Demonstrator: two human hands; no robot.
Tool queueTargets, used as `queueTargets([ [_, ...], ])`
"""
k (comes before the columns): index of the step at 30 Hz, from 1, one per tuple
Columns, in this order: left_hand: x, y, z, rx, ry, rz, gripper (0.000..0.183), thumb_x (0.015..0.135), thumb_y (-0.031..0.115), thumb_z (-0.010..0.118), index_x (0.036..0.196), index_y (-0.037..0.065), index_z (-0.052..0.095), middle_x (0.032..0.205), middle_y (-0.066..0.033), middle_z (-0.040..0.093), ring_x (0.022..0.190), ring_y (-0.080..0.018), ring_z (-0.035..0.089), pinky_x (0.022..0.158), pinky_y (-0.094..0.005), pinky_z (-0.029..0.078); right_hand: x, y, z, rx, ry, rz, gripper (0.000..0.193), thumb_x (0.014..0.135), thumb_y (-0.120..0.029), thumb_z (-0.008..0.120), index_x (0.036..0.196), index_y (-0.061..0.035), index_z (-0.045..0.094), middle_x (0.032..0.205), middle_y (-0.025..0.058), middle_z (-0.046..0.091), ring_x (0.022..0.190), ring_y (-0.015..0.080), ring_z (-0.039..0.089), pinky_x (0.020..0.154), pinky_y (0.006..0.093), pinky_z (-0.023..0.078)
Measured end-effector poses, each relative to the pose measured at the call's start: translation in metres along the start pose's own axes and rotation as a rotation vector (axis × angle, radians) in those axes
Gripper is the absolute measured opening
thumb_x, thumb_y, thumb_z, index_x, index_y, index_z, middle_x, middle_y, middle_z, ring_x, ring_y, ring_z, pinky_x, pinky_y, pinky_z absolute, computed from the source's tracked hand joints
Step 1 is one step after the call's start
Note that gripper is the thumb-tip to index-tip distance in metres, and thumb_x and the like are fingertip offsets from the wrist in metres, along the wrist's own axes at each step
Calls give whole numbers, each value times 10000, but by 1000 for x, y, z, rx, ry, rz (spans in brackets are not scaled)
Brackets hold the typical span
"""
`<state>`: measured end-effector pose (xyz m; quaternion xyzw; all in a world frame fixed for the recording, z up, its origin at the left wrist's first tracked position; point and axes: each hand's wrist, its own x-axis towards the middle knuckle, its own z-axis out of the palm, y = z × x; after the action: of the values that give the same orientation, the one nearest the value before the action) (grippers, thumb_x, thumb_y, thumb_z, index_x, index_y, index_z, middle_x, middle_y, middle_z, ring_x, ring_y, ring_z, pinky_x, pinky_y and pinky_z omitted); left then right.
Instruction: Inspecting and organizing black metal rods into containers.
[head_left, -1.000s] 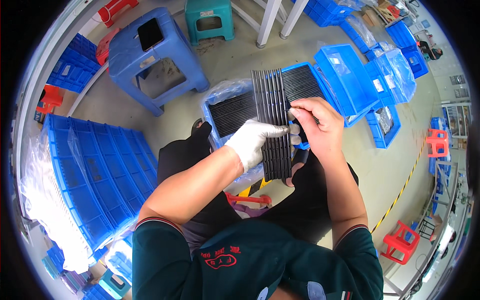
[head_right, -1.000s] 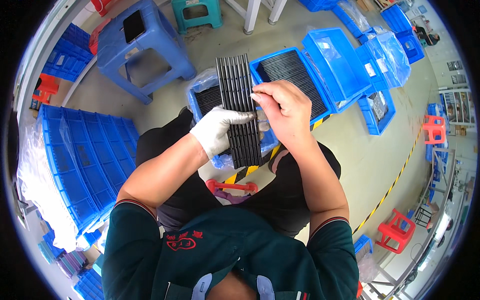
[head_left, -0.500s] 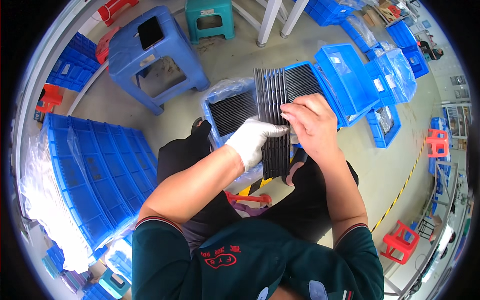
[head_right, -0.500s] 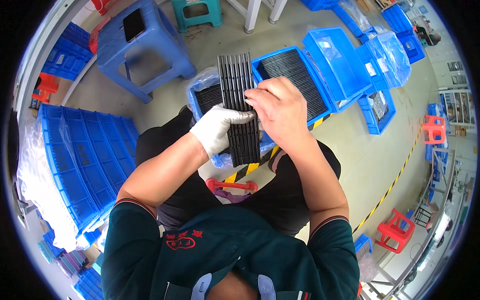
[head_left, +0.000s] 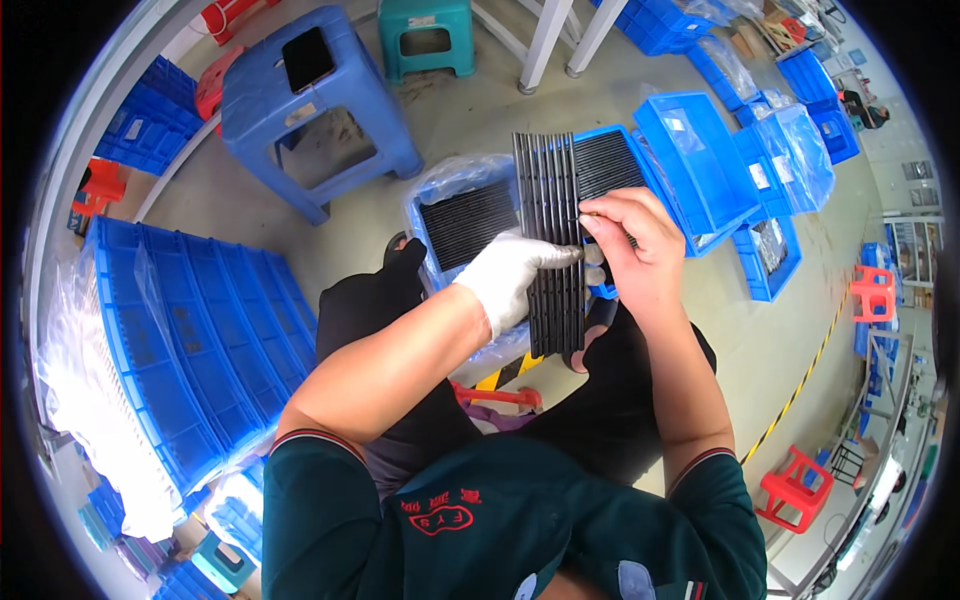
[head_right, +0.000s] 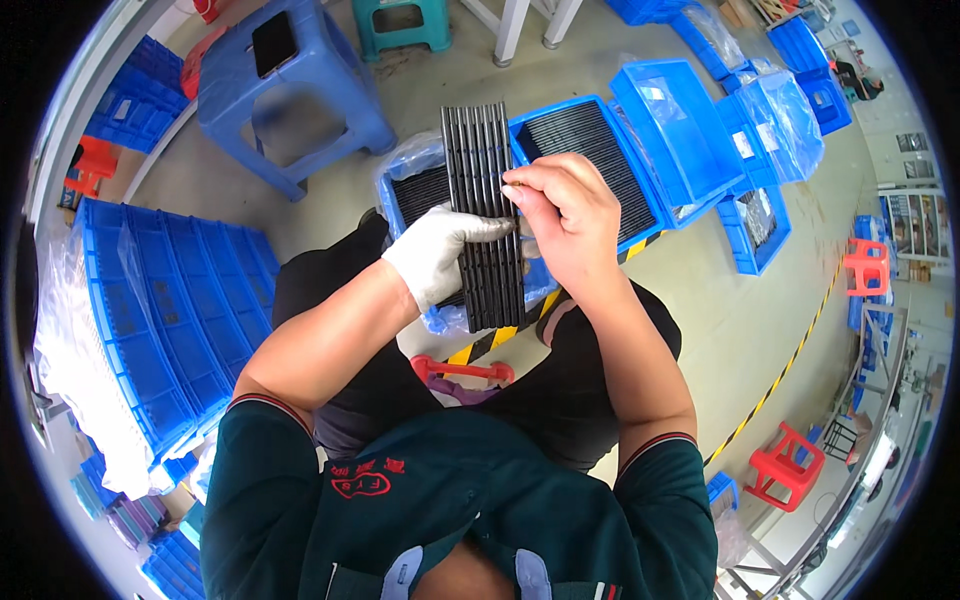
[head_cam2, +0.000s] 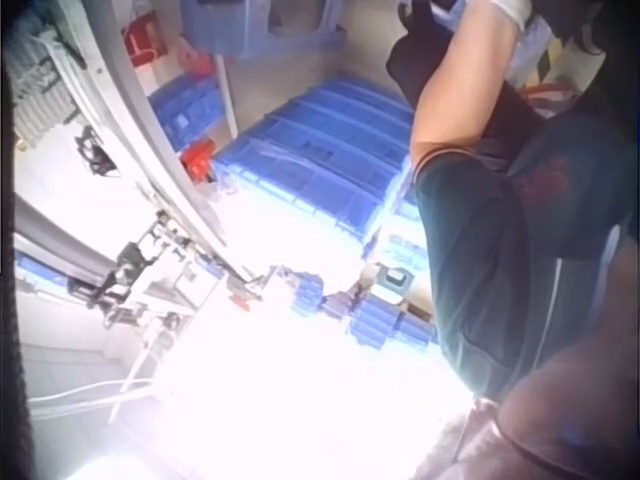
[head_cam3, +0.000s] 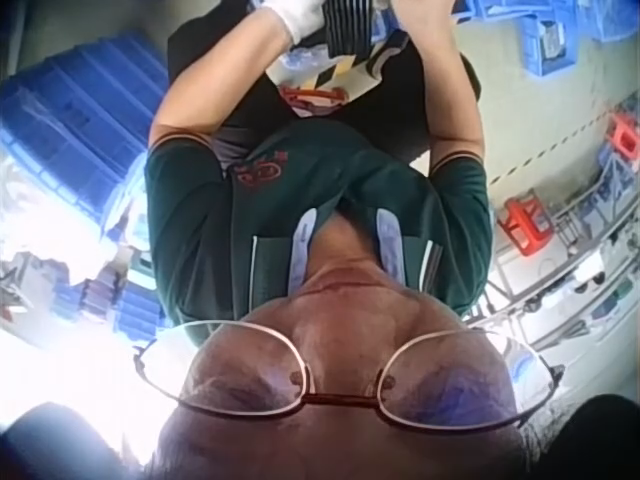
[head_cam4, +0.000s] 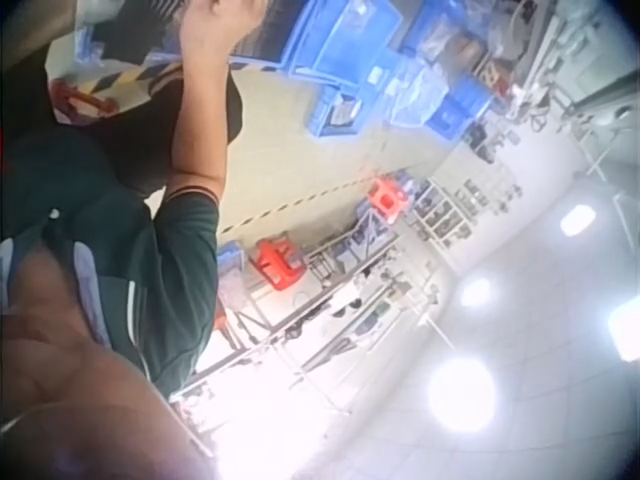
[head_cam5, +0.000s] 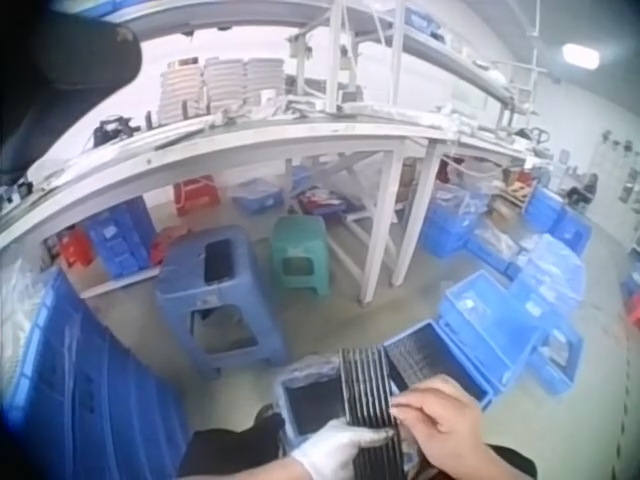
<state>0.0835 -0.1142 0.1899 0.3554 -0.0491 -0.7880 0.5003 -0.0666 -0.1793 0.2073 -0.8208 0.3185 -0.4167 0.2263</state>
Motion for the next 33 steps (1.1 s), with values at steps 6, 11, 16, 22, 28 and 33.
queueTargets([
  [6, -1, 0, -3, -43, -70, -56, 225, 880, -13, 593, 1097, 27, 638, 950, -84, 688, 850, -218, 694, 751, -396, 582, 2, 0, 1, 6, 11, 15, 150, 748, -22, 760, 887, -66, 725, 838, 58, 652, 779, 205, 631, 660, 307, 504],
  [11, -1, 0, -5, -90, -111, -72, 260, 884, -15, 582, 1134, 45, 616, 962, -80, 683, 867, -224, 694, 768, -406, 586, 2, 2, 1, -46, 9, -34, 162, 733, -25, 766, 881, -72, 718, 834, 57, 652, 781, 219, 633, 661, 312, 507],
  [16, 2, -4, -9, -91, -106, -63, 240, 895, 0, 576, 1127, 37, 623, 963, -86, 685, 870, -229, 694, 761, -402, 583, 4, 1, -4, -190, -110, -233, 219, 712, 4, 760, 915, -69, 728, 871, 63, 643, 791, 213, 607, 645, 307, 489],
  [22, 0, -2, -5, -92, -111, -55, 222, 905, 17, 572, 1120, 24, 628, 965, -95, 687, 874, -226, 690, 760, -400, 579, 5, -3, -3, -212, -56, -250, 218, 686, -10, 763, 889, -83, 725, 848, 53, 628, 758, 220, 599, 626, 319, 485],
  [28, -4, 1, -1, -102, -102, -75, 223, 899, 12, 577, 1116, 22, 631, 968, -89, 681, 874, -217, 687, 764, -402, 581, 3, -4, 0, -63, -14, -120, 197, 693, -15, 769, 872, -75, 712, 823, 52, 630, 739, 223, 602, 611, 321, 488],
  [33, -4, -1, -2, -83, -97, -62, 233, 893, 6, 578, 1119, 20, 629, 977, -89, 677, 887, -218, 684, 777, -406, 577, 4, -1, 0, -115, -16, -175, 190, 701, -20, 762, 872, -82, 708, 833, 44, 629, 754, 227, 601, 622, 322, 496],
])
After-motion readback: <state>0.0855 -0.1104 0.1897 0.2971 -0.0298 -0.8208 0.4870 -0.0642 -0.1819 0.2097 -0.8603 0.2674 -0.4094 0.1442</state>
